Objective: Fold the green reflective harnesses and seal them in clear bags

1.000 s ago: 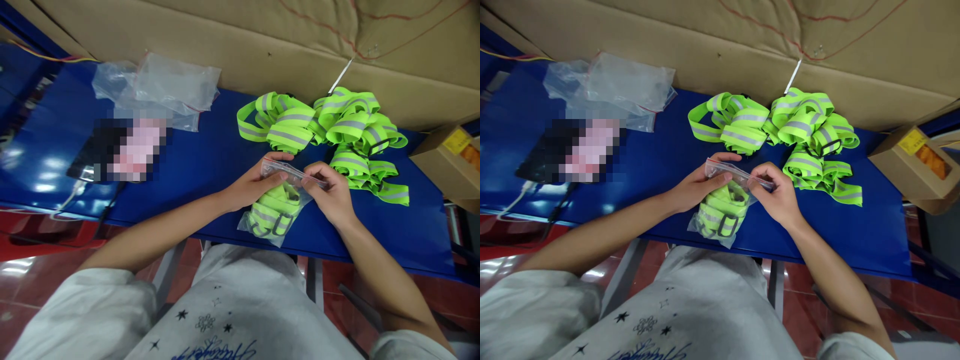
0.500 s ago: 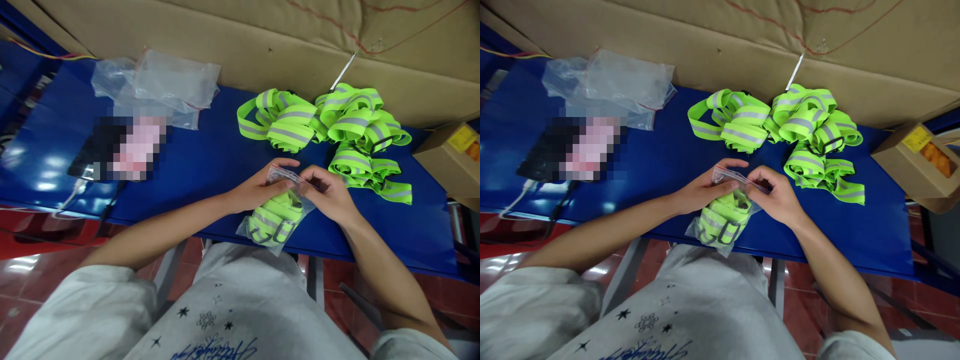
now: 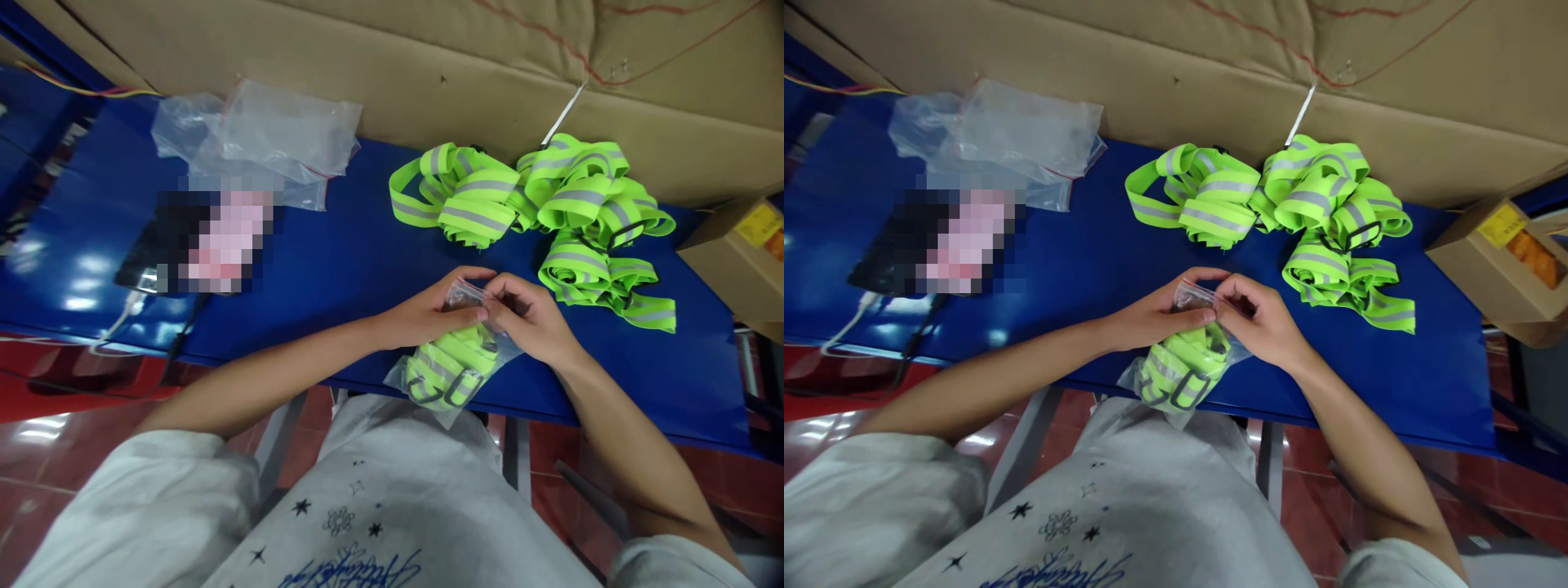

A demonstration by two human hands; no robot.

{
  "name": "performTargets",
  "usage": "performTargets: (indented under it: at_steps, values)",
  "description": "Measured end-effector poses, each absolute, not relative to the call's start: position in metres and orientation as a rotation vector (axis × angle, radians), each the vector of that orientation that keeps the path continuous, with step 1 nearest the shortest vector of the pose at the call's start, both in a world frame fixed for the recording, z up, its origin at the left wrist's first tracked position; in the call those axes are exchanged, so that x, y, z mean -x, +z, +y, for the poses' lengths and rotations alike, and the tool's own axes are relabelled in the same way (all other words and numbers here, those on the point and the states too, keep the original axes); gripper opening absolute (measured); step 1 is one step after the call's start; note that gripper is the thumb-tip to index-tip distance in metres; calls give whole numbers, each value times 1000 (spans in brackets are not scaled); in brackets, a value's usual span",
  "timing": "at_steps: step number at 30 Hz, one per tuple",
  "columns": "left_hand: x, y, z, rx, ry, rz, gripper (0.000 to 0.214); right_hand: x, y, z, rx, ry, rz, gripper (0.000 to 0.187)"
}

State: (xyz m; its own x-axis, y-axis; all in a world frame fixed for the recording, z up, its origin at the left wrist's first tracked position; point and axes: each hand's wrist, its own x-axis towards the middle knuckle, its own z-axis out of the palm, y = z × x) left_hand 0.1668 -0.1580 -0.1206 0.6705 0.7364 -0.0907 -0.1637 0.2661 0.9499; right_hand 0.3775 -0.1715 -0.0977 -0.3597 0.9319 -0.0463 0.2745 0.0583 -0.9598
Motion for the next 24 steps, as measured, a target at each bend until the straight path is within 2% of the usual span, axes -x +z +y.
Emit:
performTargets:
  at_steps: [5, 13, 15, 24]
  values:
    - [-166, -120, -158, -1113, 573, 603, 93, -380, -96, -171, 1195, 1369, -1748, 20]
    - [-169, -121, -157, -1068, 521, 602, 113, -376, -93, -172, 1150, 1507, -1685, 25]
    - [-169, -121, -156, -1074, 533, 602, 109, -375, -92, -172, 1152, 1528, -1660, 28]
    - [-176, -118, -153, -1106, 513, 343, 58, -375, -96, -173, 1171, 1418, -1705, 27]
